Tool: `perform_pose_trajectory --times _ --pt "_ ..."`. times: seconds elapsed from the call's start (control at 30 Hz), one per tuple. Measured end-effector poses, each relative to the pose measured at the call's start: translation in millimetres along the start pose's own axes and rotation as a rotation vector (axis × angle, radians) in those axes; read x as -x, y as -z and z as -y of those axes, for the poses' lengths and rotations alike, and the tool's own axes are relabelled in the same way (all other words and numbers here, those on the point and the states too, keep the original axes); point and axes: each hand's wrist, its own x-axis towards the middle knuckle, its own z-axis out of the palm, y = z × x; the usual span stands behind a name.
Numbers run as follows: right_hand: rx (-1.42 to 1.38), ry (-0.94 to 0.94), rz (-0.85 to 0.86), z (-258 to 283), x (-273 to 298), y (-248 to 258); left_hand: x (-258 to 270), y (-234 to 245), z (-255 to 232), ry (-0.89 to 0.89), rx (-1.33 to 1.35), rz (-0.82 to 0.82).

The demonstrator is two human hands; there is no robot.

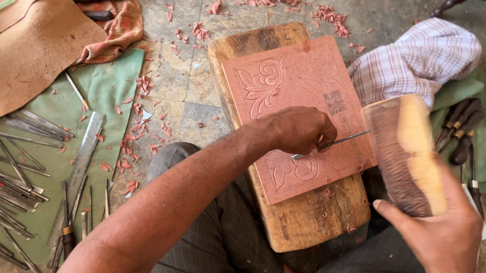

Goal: The person carves a floral design into a wooden block using a chisel and a wooden mallet. They follow the pre-marked lines on the wood and periodically brush away wood shavings by hand.

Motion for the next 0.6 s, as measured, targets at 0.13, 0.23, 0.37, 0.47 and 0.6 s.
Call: perform_pose_trajectory --times 0.13,0.23,0.37,0.47,0.6 --pt "-0.342 -0.135 -0.050 5.2 -3.0 -5.3 2.0 -3.3 4.4 0.002 0.007 -0.031" --pt "-0.276 -0.104 -0.021 -6.2 -3.3 -3.9 0.7 -5.1 6.2 -0.005 -0.009 -0.059" --pt "0.290 -0.024 0.031 -19.7 -8.9 5.0 1.0 -6.8 8.7 -0.003 -0.018 -0.088" --pt "-0.100 -0.096 0.019 -24.5 -10.6 2.0 3.0 -8.8 9.7 0.022 -0.016 -0.103" --pt "0.151 -0.062 0.076 -27.7 -18.4 3.1 -0.5 -11.8 9.8 0.042 -0.028 -0.127"
